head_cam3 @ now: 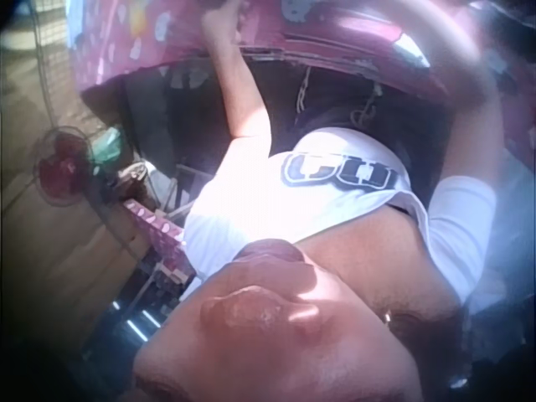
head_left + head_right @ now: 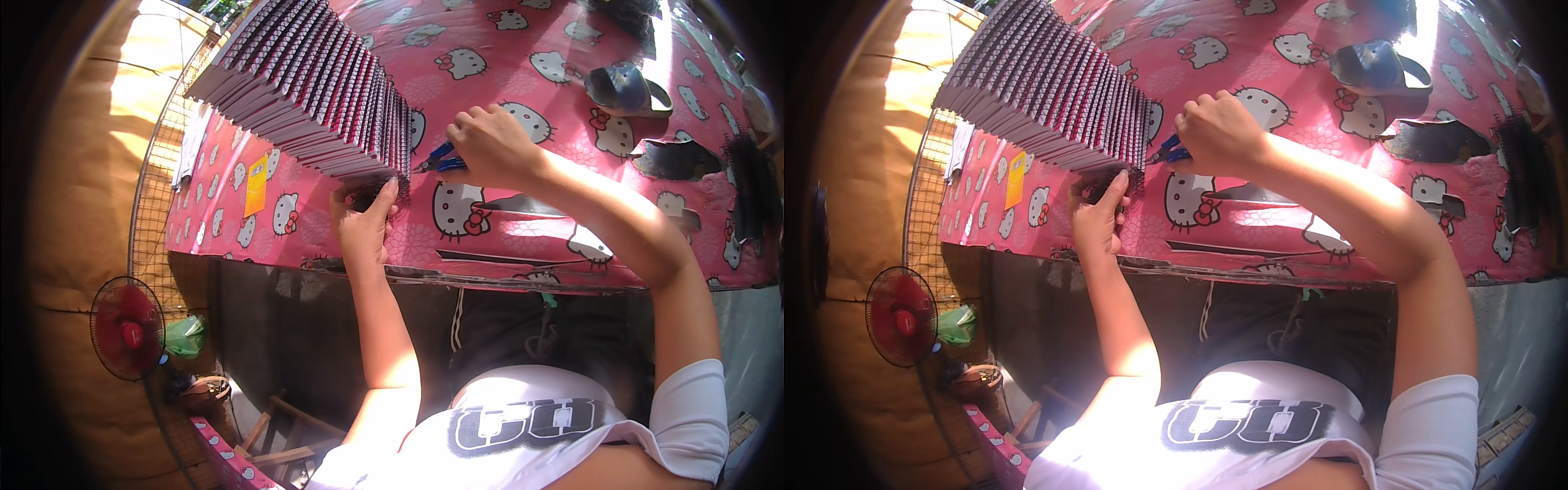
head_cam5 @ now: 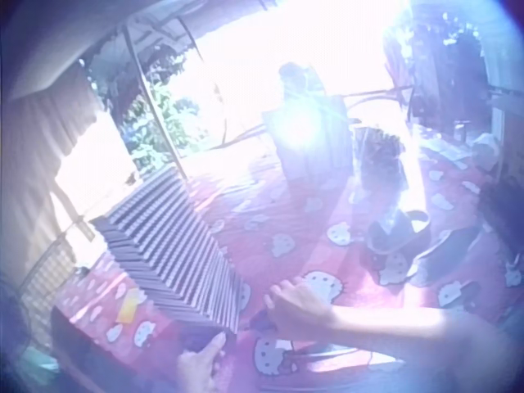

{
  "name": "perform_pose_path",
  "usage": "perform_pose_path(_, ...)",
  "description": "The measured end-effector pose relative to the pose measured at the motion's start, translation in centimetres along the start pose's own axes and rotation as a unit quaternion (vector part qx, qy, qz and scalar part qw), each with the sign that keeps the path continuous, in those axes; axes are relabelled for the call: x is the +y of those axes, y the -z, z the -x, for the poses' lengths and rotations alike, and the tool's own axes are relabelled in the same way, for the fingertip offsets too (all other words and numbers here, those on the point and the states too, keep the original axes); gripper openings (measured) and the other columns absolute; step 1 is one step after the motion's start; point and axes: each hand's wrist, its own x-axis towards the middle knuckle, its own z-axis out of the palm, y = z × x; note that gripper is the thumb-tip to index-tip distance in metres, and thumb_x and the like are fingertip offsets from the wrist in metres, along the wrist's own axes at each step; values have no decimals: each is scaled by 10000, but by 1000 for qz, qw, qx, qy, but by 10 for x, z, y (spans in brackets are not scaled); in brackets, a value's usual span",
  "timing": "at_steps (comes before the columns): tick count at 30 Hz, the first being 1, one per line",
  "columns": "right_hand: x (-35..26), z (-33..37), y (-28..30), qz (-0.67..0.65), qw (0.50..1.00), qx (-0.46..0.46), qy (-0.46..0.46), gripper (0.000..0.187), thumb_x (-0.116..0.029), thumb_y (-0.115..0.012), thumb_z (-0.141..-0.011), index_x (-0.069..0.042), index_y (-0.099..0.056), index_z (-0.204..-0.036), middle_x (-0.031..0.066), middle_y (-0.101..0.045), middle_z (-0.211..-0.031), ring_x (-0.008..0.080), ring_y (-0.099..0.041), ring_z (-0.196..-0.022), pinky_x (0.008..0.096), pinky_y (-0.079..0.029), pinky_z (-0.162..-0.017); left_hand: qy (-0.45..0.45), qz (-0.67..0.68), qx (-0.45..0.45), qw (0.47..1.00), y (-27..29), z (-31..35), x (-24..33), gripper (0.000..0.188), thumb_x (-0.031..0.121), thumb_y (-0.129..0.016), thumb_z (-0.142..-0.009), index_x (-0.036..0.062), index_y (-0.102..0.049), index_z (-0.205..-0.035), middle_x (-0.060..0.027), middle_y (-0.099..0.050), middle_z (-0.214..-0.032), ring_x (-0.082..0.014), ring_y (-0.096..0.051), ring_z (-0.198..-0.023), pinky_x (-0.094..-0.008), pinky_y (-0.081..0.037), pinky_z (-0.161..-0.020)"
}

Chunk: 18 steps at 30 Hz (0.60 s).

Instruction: The person uses pliers to crimp the ends of a metal spiral binding on a stack of notebooks, turning the stack to process both ends.

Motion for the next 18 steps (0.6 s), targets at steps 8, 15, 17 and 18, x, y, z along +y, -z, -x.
perform_pose_path(8, -14, -10, 6, -73, 987, -138, -35, 513, -530, -746, -678, -23, -672, -703, 116, -638, -626, 309, -655, -580, 411, -511, -552, -97, -20, -35, 994, 8, -18, -33, 481, 40, -837, -696, 8, -541, -1073, -100, -619, -998, -181, -603, -913, -326, -497, -836)
perform_pose_path(15, 2, -9, -6, 66, 995, 34, 68, 508, -528, -737, -697, -24, -676, -708, 109, -636, -620, 298, -643, -560, 396, -506, -543, -185, -131, -59, 972, 9, -15, -28, 452, 105, -825, -711, 16, -555, -1063, -105, -661, -985, -210, -635, -910, -341, -501, -834)
perform_pose_path(17, -5, -19, -5, 61, 994, 21, 84, 499, -525, -736, -701, -29, -676, -695, 105, -629, -604, 297, -638, -554, 394, -501, -535, -211, -222, -31, 952, 8, -11, -23, 461, 140, -822, -711, 18, -555, -1067, -116, -678, -959, -244, -660, -884, -356, -509, -816)
perform_pose_path(18, -5, -21, -1, 25, 997, -45, 53, 493, -523, -736, -703, -34, -676, -684, 104, -624, -594, 298, -636, -555, 396, -500, -534, -210, -261, -12, 942, 1, -5, -16, 463, 155, -820, -710, 19, -558, -1066, -124, -683, -943, -265, -670, -868, -365, -513, -805)
